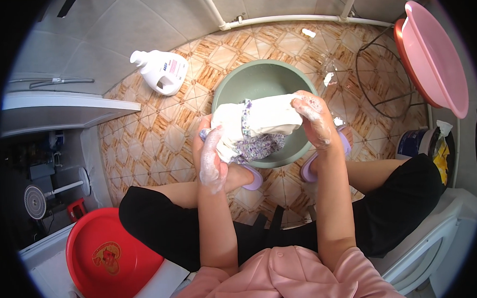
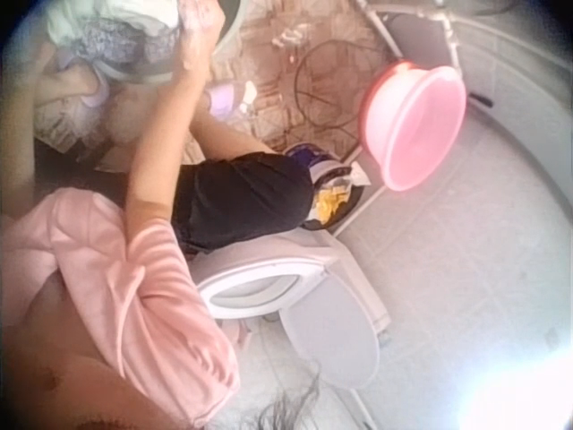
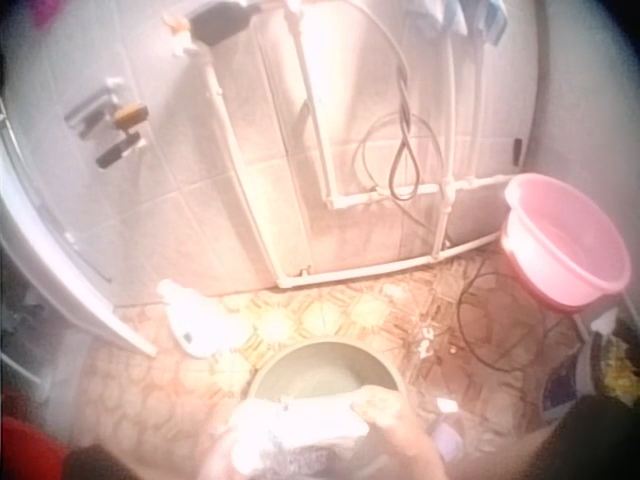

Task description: The person lathers a white garment with a bar of soap in a basin and scrubs the fabric by hand.

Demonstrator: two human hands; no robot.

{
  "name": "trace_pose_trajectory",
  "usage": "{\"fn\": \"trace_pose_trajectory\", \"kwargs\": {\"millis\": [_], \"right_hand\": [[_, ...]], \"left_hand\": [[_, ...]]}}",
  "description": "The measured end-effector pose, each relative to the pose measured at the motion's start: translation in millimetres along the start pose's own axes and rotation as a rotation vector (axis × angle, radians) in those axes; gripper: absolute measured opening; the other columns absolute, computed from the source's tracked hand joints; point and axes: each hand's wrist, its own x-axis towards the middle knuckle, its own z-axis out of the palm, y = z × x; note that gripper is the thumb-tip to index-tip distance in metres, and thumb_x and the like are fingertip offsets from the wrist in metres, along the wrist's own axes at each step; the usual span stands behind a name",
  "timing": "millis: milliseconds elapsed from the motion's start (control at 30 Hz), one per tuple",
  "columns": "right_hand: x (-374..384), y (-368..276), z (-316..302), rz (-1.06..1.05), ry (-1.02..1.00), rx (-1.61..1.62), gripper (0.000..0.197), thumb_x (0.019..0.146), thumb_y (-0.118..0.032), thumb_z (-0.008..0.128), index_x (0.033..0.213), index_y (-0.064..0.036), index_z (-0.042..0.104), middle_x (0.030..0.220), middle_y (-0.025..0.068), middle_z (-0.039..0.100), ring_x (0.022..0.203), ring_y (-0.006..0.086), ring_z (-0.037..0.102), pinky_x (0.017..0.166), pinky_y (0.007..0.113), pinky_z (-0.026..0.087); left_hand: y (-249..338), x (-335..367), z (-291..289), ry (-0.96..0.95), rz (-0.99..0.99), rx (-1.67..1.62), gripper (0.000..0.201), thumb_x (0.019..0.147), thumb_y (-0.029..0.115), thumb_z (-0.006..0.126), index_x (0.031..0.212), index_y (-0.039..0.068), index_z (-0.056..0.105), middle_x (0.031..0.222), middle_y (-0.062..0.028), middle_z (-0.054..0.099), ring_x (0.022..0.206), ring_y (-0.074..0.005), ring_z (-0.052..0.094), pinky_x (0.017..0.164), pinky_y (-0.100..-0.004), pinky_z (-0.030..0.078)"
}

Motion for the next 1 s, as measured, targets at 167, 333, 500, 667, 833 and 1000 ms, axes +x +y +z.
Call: {"fn": "trace_pose_trajectory", "kwargs": {"millis": [167,333,500,667,833,1000], "right_hand": [[-1.0,-2.9,24.3,-0.068,0.061,0.175,0.012,0.083,-0.013,0.061,0.087,-0.0014,0.06,0.082,0.0003,0.058,0.078,0.0089,0.053,0.072,0.022,0.041],[-8.5,-1.0,53.0,-0.067,0.042,0.027,0.021,0.085,-0.021,0.058,0.086,-0.0012,0.063,0.079,0.0053,0.064,0.069,0.0114,0.057,0.064,0.024,0.045],[-43.5,30.4,152.5,-0.609,-0.154,-1.053,0.008,0.071,-0.017,0.061,0.073,-0.0099,0.063,0.068,0.0101,0.06,0.064,0.0291,0.061,0.059,0.038,0.048],[-2.5,55.4,90.2,-0.455,0.292,-0.855,0.01,0.077,-0.019,0.058,0.073,-0.0121,0.065,0.062,0.0112,0.061,0.056,0.0265,0.06,0.05,0.036,0.046],[-30.6,60.6,138.1,-0.777,0.166,-1.062,0.016,0.079,-0.022,0.059,0.068,-0.0118,0.064,0.059,0.0113,0.059,0.05,0.0271,0.058,0.049,0.035,0.046],[-0.4,55.1,86.6,-0.156,0.338,-1.012,0.011,0.075,-0.019,0.062,0.066,-0.0139,0.062,0.064,0.0094,0.061,0.059,0.0248,0.059,0.062,0.037,0.047]], "left_hand": [[-1.5,-0.2,3.9,-0.076,-0.125,-0.033,0.037,0.081,0.006,0.057,0.114,-0.006,0.046,0.104,-0.013,0.057,0.097,-0.0154,0.056,0.085,-0.0286,0.044],[-25.4,5.5,6.4,-0.107,-0.316,0.096,0.046,0.082,0.014,0.063,0.12,-0.005,0.047,0.097,-0.0092,0.059,0.091,-0.0142,0.058,0.083,-0.0271,0.045],[-82.5,28.7,-58.7,-0.472,-0.321,-0.761,0.031,0.093,0.028,0.046,0.107,0.002,0.056,0.088,-0.0046,0.06,0.085,-0.014,0.059,0.078,-0.0274,0.047],[-64.4,-3.9,6.2,0.154,-0.338,-0.318,0.034,0.094,0.029,0.044,0.119,0.007,0.049,0.111,-0.0064,0.056,0.1,-0.0169,0.056,0.088,-0.0318,0.046],[-81.6,-4.8,-43.7,-0.2,-0.197,-0.705,0.033,0.094,0.028,0.043,0.118,0.005,0.049,0.107,-0.0063,0.058,0.096,-0.017,0.058,0.082,-0.0308,0.049],[-81.2,1.7,-2.5,0.277,-0.489,-0.283,0.029,0.095,0.025,0.039,0.112,0.004,0.051,0.103,-0.0069,0.059,0.09,-0.0183,0.059,0.075,-0.0311,0.051]]}}
